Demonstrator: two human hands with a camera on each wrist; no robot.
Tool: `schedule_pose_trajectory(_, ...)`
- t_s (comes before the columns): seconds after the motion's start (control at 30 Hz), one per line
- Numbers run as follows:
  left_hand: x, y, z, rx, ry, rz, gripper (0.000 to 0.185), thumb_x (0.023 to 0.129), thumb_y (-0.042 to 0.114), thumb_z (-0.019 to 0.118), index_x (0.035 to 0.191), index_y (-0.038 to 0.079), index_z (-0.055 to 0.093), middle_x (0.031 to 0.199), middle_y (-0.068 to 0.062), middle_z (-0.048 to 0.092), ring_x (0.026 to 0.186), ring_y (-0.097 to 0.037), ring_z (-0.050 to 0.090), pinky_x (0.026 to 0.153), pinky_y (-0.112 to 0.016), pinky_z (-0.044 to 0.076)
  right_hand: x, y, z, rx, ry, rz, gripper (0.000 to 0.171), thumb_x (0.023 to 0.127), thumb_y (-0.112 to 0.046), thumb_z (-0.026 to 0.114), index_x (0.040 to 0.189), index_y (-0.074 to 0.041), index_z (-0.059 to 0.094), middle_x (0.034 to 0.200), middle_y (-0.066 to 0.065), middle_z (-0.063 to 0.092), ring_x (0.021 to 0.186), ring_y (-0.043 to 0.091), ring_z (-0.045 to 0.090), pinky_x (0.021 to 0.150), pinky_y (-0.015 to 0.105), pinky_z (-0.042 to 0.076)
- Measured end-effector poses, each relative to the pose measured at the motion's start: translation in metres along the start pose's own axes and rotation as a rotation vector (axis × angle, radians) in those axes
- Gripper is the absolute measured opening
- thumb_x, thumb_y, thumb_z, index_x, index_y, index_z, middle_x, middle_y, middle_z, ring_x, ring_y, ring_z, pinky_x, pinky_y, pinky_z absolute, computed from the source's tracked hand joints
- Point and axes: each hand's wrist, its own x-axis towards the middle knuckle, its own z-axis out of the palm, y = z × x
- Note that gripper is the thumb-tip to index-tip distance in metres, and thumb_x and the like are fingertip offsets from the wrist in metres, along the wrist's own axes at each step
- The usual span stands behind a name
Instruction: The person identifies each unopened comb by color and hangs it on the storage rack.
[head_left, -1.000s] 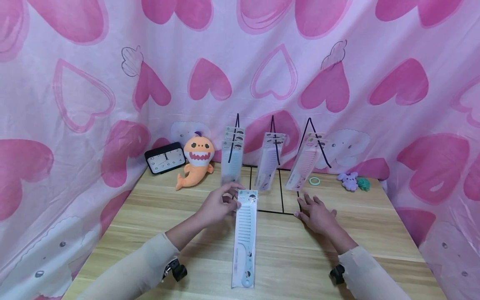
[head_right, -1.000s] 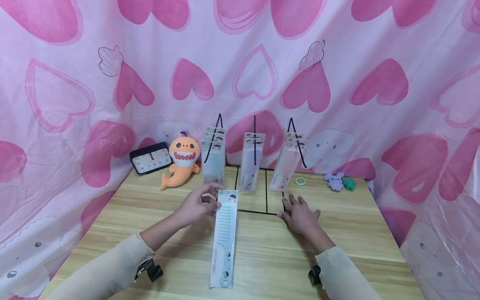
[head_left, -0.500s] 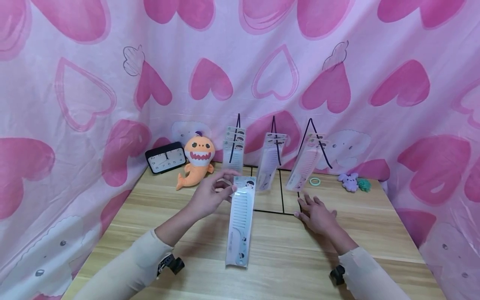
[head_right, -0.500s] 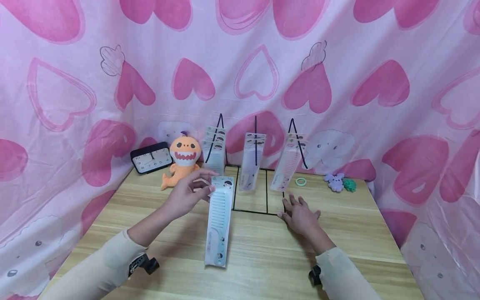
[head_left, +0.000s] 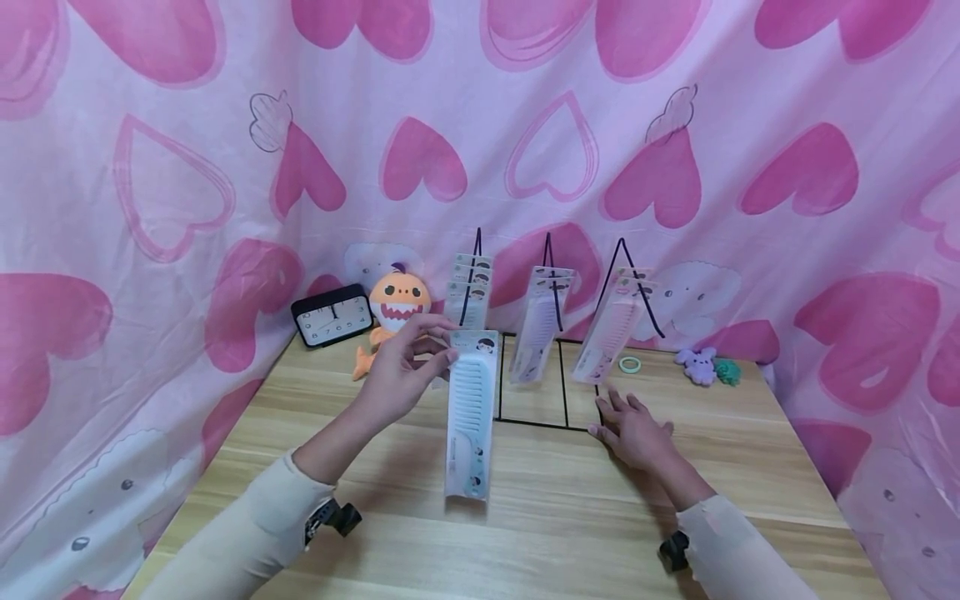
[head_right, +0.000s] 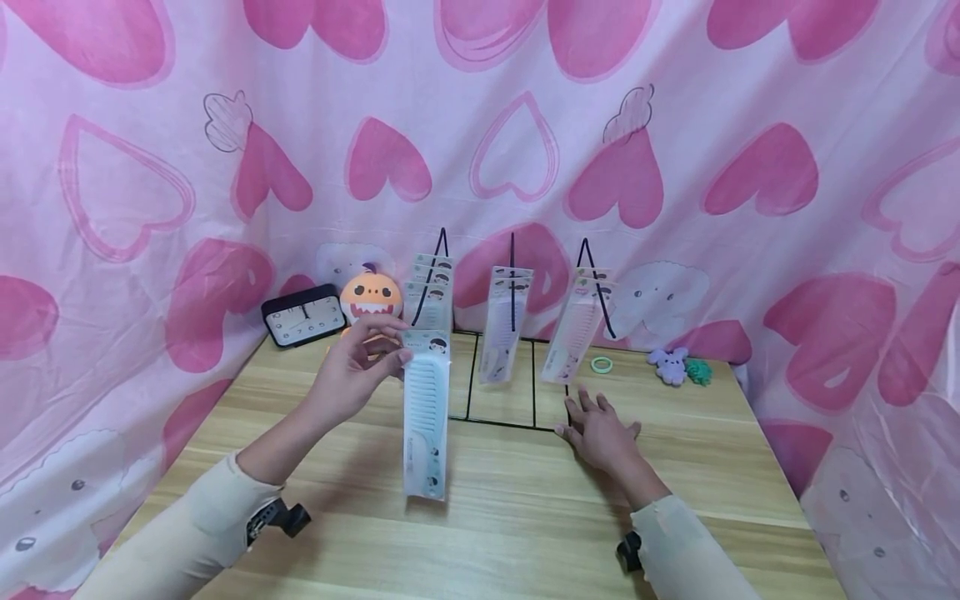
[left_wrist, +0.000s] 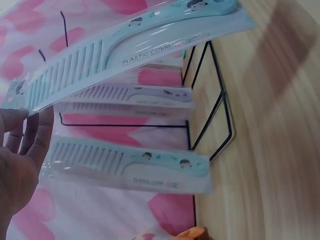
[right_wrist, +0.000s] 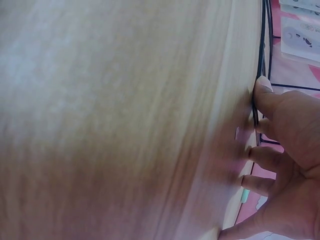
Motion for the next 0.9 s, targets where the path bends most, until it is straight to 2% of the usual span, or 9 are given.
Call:
schedule_pose_trajectory(0.17,0.002,-0.001,-0.010,-0.011,0.024,0.001,0.040,0.107,0.008,0.074,0.143,0.022,0.062,0.124,-0.009,0.067,0.102,-0.026,0.079,0.083,-0.039,0.071,0.001,0.001,0.001,-0.004,-0.001,0.001,0.069,0.112,-0.053,0.060,0.170,-0.018,0.046,0.181,0.019,0.030,0.166,0.057,0.023,0.104,0.103,0.015)
schedule_pose_trajectory(0.33,0.004,-0.003,-0.015,-0.039,0.035,0.006,0.041,0.106,0.006,0.074,0.141,0.025,0.064,0.122,-0.010,0.065,0.103,-0.025,0.079,0.084,-0.043,0.071,0.001,0.001,0.001,-0.007,0.001,-0.001,0.069,0.112,-0.054,0.059,0.170,-0.018,0.046,0.181,0.019,0.030,0.166,0.057,0.023,0.104,0.103,0.015)
schedule_pose_trajectory(0.43,0.004,-0.004,-0.015,-0.042,0.043,0.009,0.041,0.106,0.006,0.074,0.141,0.025,0.065,0.121,-0.011,0.065,0.103,-0.024,0.079,0.084,-0.045,0.071,0.001,0.001,0.001,-0.007,0.001,-0.002,0.069,0.112,-0.053,0.060,0.170,-0.018,0.045,0.181,0.019,0.030,0.166,0.057,0.023,0.104,0.103,0.015)
schedule_pose_trajectory(0.7,0.008,-0.004,-0.013,-0.039,0.063,0.007,0.040,0.105,0.004,0.075,0.140,0.022,0.067,0.120,-0.012,0.065,0.103,-0.024,0.078,0.081,-0.036,0.071,0.001,-0.001,0.003,-0.008,-0.003,0.005,0.069,0.112,-0.051,0.060,0.170,-0.017,0.045,0.181,0.019,0.030,0.165,0.057,0.023,0.105,0.103,0.016)
schedule_pose_trajectory(0.9,0.018,-0.013,-0.012,-0.043,0.087,0.060,0.038,0.105,0.001,0.074,0.138,0.018,0.069,0.119,-0.013,0.066,0.101,-0.021,0.079,0.080,-0.037,0.071,0.002,0.001,0.001,-0.016,-0.002,0.007,0.069,0.112,-0.052,0.060,0.170,-0.017,0.045,0.181,0.018,0.030,0.165,0.057,0.023,0.104,0.103,0.016)
